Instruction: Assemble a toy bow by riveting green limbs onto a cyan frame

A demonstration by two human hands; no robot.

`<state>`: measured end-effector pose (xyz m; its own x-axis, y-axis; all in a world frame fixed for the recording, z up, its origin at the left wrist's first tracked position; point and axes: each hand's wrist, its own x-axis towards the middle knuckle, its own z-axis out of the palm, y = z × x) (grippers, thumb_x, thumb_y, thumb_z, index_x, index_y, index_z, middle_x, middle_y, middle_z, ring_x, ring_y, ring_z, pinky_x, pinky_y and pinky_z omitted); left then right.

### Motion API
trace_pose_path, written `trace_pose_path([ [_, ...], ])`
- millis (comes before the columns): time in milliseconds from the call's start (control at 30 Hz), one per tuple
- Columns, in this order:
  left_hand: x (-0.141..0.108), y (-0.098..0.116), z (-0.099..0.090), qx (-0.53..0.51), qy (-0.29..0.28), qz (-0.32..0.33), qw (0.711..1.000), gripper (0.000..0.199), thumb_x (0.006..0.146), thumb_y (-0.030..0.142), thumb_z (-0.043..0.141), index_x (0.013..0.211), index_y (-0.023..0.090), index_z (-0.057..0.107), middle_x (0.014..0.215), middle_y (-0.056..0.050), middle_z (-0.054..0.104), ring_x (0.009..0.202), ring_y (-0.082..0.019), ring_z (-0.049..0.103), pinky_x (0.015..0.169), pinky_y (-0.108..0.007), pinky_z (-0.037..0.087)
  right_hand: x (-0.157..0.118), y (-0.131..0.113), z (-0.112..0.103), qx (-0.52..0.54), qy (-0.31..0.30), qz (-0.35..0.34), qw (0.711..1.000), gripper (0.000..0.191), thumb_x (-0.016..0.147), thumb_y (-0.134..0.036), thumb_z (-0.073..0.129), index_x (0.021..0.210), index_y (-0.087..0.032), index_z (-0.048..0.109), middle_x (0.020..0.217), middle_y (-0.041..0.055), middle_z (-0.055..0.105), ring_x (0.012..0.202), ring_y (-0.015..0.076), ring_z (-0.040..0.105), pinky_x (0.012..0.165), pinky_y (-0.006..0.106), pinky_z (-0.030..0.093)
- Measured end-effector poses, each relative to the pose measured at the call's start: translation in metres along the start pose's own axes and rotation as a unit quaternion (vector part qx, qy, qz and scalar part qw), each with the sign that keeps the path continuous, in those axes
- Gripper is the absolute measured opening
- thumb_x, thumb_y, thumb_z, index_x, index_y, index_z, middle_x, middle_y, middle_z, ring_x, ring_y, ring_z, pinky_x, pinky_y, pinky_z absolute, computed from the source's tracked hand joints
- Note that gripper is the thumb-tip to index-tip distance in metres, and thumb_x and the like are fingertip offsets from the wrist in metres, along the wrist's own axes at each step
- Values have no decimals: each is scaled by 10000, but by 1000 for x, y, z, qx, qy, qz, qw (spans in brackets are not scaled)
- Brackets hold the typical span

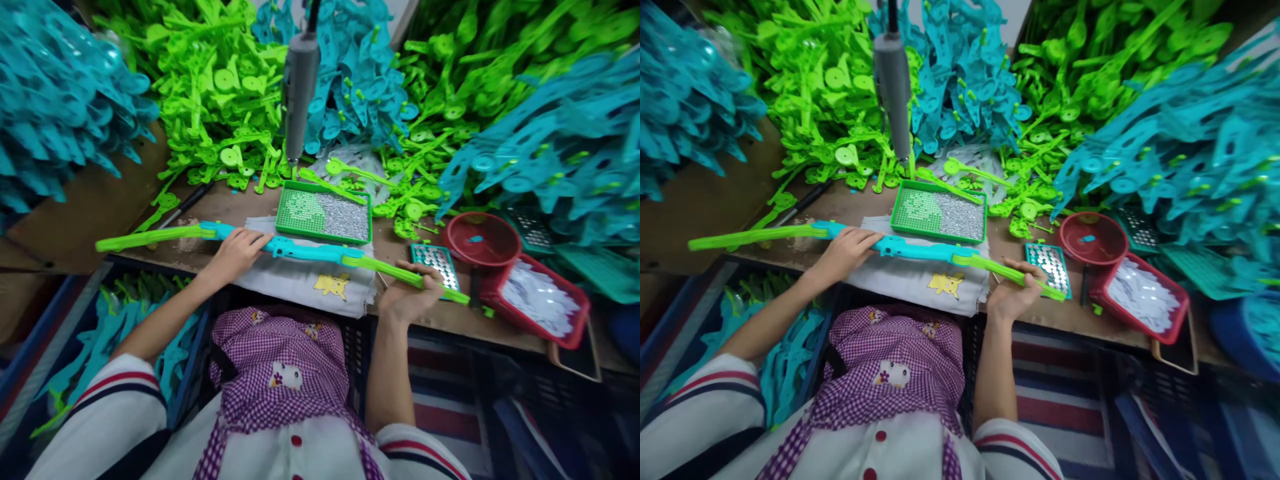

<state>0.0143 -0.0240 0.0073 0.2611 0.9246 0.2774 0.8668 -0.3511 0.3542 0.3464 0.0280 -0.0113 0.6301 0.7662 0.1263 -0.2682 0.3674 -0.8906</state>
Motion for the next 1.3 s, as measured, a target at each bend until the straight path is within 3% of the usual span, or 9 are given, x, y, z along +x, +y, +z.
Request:
trace_pose_path([
  [100, -10, -10, -4, 73, -24, 44, 996, 385, 925, 176, 519, 1287, 197, 648, 1156, -151, 716, 1014, -270, 669, 916, -433, 468, -17, -4, -15, -37, -30, 48, 998, 217, 693, -383, 561, 849, -233, 547, 845, -20, 572, 797, 136, 618, 727, 283, 515],
  [300, -26, -18, 1, 113, -6, 73, 991, 360, 958, 202, 445, 1227, 191, 684, 1081, -141, 738, 974, -254, 690, 889, -408, 482, -34, -9, -35, -75, -62, 183, 978, 308, 711, -468, 618, 881, -219, 558, 665, -56, 567, 534, 92, 550, 487, 207, 427],
  [533, 7, -25, -28, 91, -82, 30, 992, 414, 934, 417, 460, 1150, 164, 706, 1055, -139, 754, 952, -282, 705, 840, -364, 512, 16, -13, -9, -218, -96, 98, 966, 455, 716, -650, 663, 798, -214, 563, 497, -87, 492, 399, 90, 468, 385, 210, 333],
  [633, 17, -20, -34, 62, -125, -36, 989, 499, 928, 504, 401, 1150, 170, 697, 1074, -132, 754, 941, -300, 708, 801, -360, 518, 29, -16, -22, -265, -133, 80, 952, 486, 671, -618, 716, 919, -208, 640, 687, -32, 634, 495, 101, 552, 448, 234, 423],
  [767, 26, -18, -28, -38, -216, -120, 968, 616, 860, 664, 372, 1009, 180, 721, 922, -109, 769, 826, -305, 707, 722, -347, 523, 36, -31, -50, -333, -67, -16, 940, 390, 723, -529, 700, 928, -197, 691, 789, 8, 685, 661, 137, 625, 620, 278, 512],
  [833, 32, -18, -22, -101, -257, -143, 950, 680, 800, 743, 378, 947, 179, 728, 844, -100, 765, 750, -296, 697, 685, -343, 529, 48, -40, -58, -373, -80, -59, 922, 352, 767, -509, 655, 908, -192, 707, 838, 38, 716, 746, 169, 652, 699, 313, 529],
  [933, 41, -19, -13, -168, -282, -162, 931, 734, 737, 801, 411, 929, 174, 742, 836, -102, 768, 707, -289, 685, 676, -349, 547, 84, -51, -71, -481, -127, -100, 862, 313, 789, -454, 614, 886, -182, 735, 898, 84, 749, 819, 218, 664, 781, 370, 527],
  [1100, 43, -18, -1, -209, -275, -184, 920, 724, 683, 820, 488, 918, 199, 776, 926, -109, 779, 737, -297, 694, 698, -371, 579, 155, -68, -92, -648, -92, -146, 742, 300, 835, -344, 535, 915, -163, 760, 923, 117, 757, 856, 261, 665, 848, 416, 508],
  [1300, 39, 0, 6, -206, -256, -193, 924, 773, 690, 826, 460, 977, 179, 772, 959, -115, 777, 822, -326, 712, 750, -397, 593, 205, -51, -45, -794, -175, -55, 580, 354, 898, -218, 484, 1134, -132, 734, 1213, 197, 695, 1104, 314, 636, 915, 410, 466],
])
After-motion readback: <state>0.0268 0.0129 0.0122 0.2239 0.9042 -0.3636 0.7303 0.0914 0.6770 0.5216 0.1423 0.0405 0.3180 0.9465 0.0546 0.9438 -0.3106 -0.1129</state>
